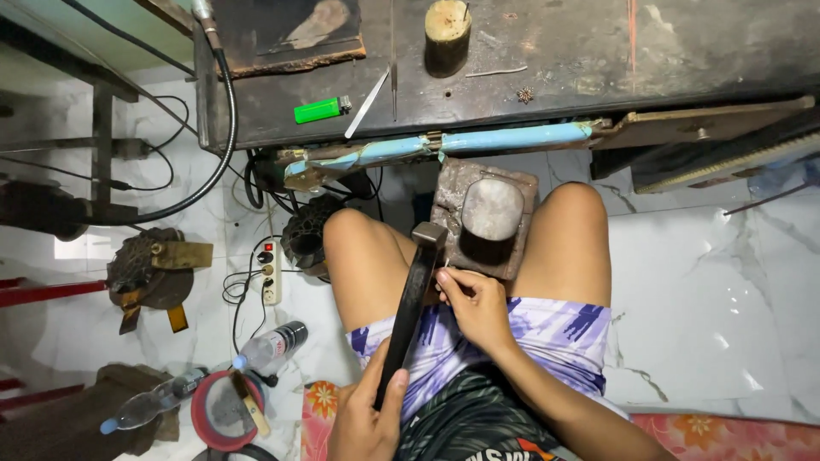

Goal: Shaping a small metal jewelry component by heating it with a blowtorch and hammering it on an anvil.

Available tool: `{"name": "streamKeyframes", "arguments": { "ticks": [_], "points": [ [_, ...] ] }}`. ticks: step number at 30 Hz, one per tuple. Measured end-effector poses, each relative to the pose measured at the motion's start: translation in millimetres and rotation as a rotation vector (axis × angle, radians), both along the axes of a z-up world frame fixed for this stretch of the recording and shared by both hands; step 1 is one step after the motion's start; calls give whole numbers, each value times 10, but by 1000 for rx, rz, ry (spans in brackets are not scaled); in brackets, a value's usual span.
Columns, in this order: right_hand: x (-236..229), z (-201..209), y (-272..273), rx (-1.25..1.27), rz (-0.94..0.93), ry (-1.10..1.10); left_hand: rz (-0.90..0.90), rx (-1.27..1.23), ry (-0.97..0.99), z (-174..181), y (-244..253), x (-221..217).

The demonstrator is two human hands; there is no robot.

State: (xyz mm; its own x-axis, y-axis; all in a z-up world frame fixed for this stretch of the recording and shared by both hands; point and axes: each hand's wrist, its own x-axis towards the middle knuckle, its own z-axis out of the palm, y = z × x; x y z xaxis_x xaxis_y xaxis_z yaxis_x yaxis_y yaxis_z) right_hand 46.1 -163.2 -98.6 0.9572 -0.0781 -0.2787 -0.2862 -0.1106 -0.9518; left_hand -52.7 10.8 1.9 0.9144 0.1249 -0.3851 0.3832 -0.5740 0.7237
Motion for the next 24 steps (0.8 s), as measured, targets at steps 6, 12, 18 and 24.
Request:
{"name": "streamKeyframes", "arguments": {
  "ticks": [6,12,18,24],
  "points": [
    [48,-29,10,95,50,53,-33,-25,-22,8,-13,19],
    [53,-42,25,38,56,4,-28,-23,26,-48,-14,8],
    [41,-75,26,9,35,23,-25,3,26,-64,-54,-11],
    [58,-72,11,-7,41,15,1,48,61,-155,-65,-33]
  ]
}}
